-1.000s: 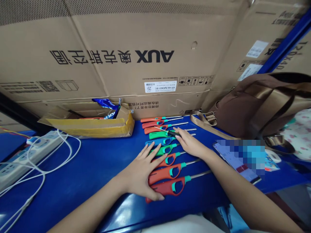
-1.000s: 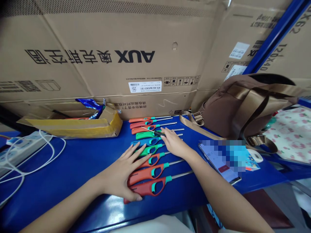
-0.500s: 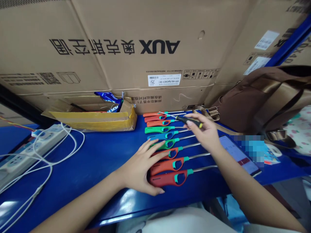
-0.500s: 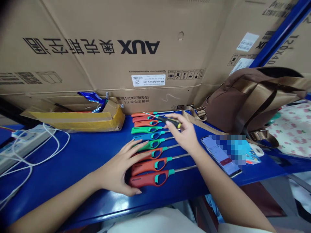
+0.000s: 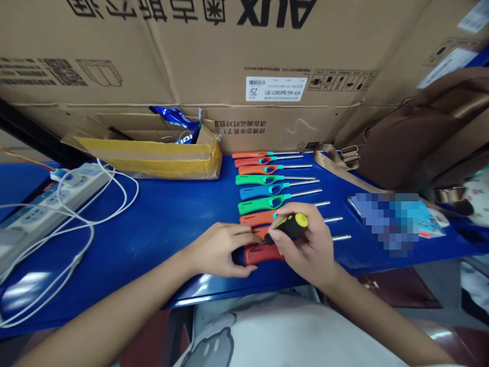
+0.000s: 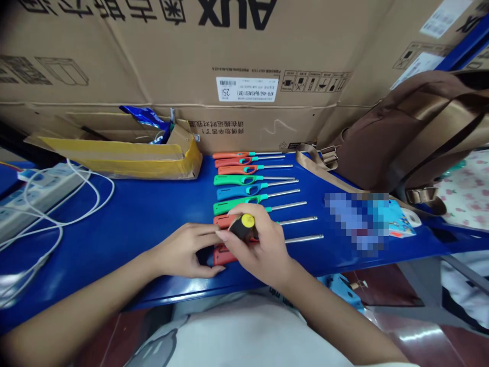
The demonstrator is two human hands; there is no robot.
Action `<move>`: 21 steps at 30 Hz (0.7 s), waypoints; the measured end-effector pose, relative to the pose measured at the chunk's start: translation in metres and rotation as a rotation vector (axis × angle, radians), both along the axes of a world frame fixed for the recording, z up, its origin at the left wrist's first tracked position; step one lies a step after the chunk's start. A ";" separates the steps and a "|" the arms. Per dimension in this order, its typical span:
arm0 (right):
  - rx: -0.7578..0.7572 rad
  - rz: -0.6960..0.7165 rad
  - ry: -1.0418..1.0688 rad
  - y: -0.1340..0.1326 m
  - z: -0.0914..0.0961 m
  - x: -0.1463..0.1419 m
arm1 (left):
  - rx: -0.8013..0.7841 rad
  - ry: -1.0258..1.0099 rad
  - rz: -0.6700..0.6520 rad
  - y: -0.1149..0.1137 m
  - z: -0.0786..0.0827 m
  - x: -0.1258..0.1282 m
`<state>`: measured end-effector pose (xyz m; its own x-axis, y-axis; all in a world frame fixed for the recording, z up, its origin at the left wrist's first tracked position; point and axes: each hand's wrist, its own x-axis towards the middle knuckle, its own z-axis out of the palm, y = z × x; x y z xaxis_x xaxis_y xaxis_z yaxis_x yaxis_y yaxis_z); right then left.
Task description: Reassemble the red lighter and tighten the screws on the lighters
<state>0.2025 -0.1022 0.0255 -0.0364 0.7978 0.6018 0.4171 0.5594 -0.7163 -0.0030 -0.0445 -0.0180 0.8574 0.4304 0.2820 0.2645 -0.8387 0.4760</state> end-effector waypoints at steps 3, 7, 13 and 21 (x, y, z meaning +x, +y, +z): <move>0.055 0.013 -0.016 -0.001 -0.011 -0.008 | -0.003 0.022 -0.024 0.002 -0.002 -0.001; 0.132 0.009 -0.084 0.000 -0.010 -0.010 | -0.024 0.022 -0.038 0.003 -0.003 -0.002; 0.161 -0.009 -0.179 0.004 -0.005 -0.010 | 0.053 -0.005 -0.019 0.000 -0.006 -0.001; 0.183 0.054 -0.311 0.004 -0.004 -0.012 | 0.054 -0.021 -0.001 -0.004 -0.006 0.002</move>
